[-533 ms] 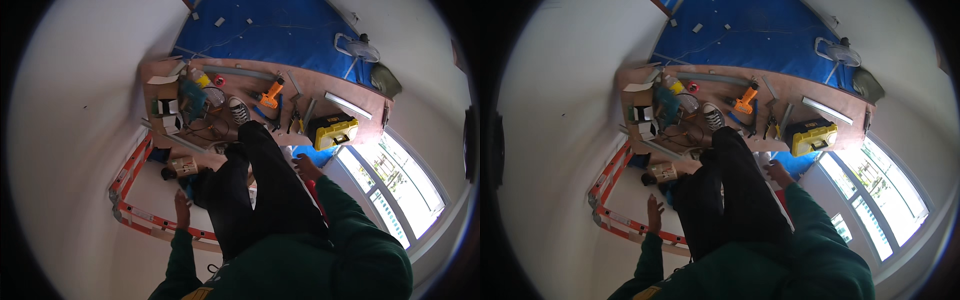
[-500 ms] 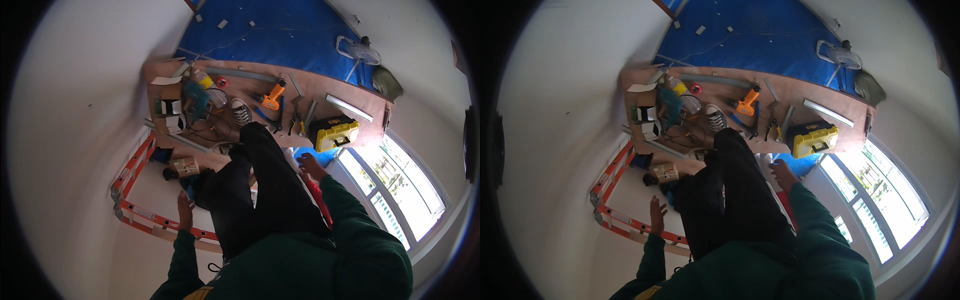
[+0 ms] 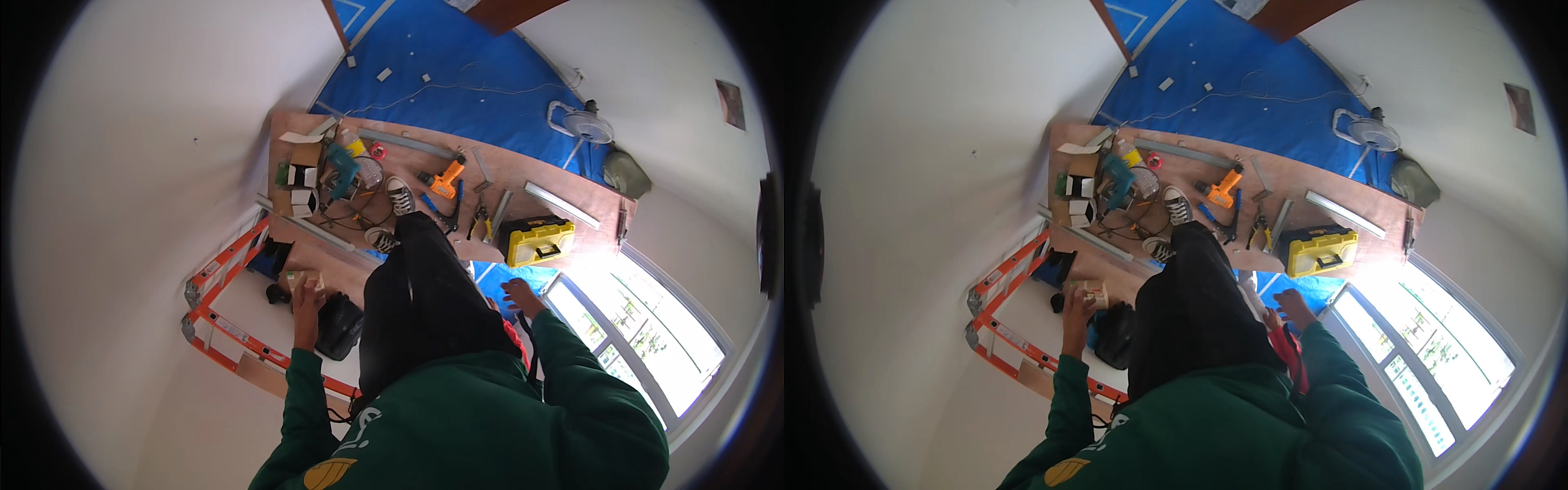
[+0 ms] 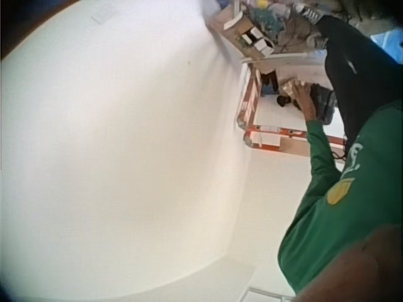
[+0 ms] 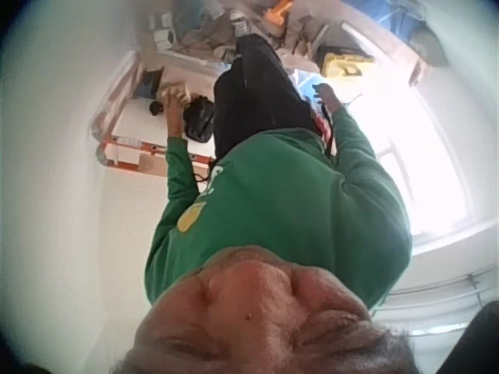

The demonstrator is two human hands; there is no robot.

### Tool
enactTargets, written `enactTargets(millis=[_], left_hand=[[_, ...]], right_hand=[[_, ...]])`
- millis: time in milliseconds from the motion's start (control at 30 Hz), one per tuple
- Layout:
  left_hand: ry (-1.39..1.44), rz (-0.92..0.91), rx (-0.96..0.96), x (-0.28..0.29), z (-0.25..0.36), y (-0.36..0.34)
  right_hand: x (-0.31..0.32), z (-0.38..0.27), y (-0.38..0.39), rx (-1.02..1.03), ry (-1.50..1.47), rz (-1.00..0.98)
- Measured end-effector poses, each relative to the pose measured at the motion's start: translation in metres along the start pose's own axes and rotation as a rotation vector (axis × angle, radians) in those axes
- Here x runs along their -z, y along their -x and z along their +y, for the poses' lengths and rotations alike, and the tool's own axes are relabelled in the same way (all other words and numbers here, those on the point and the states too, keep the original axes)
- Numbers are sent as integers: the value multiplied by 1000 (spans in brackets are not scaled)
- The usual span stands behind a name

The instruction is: The person measures and cuts metal ceiling tracks, then uses a drill and pliers to secure them to the ceiling framework. They repeatedly position, fasten, and adjust the tracks along the ceiling grid.

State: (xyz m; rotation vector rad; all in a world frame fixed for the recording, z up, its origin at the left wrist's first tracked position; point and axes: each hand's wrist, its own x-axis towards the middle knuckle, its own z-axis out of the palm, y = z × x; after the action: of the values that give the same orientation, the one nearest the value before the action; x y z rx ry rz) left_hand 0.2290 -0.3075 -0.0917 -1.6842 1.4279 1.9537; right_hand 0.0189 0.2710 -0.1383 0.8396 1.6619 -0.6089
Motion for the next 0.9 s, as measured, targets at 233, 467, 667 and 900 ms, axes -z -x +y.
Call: enactTargets(millis=[233,467,667,900], left_hand=[[-108,-22,116,87,-46,57],[-104,117,260,173,-81,77],[-173,9,195,176,-76,40],[88,-32,-149,133,-56,-11]], right_hand=[[-62,-15,24,109,-74,-130],[-62,35,44,41,-65,-82],[-16,84,84,151,-312,142],[107,87,142,183,-206,325]])
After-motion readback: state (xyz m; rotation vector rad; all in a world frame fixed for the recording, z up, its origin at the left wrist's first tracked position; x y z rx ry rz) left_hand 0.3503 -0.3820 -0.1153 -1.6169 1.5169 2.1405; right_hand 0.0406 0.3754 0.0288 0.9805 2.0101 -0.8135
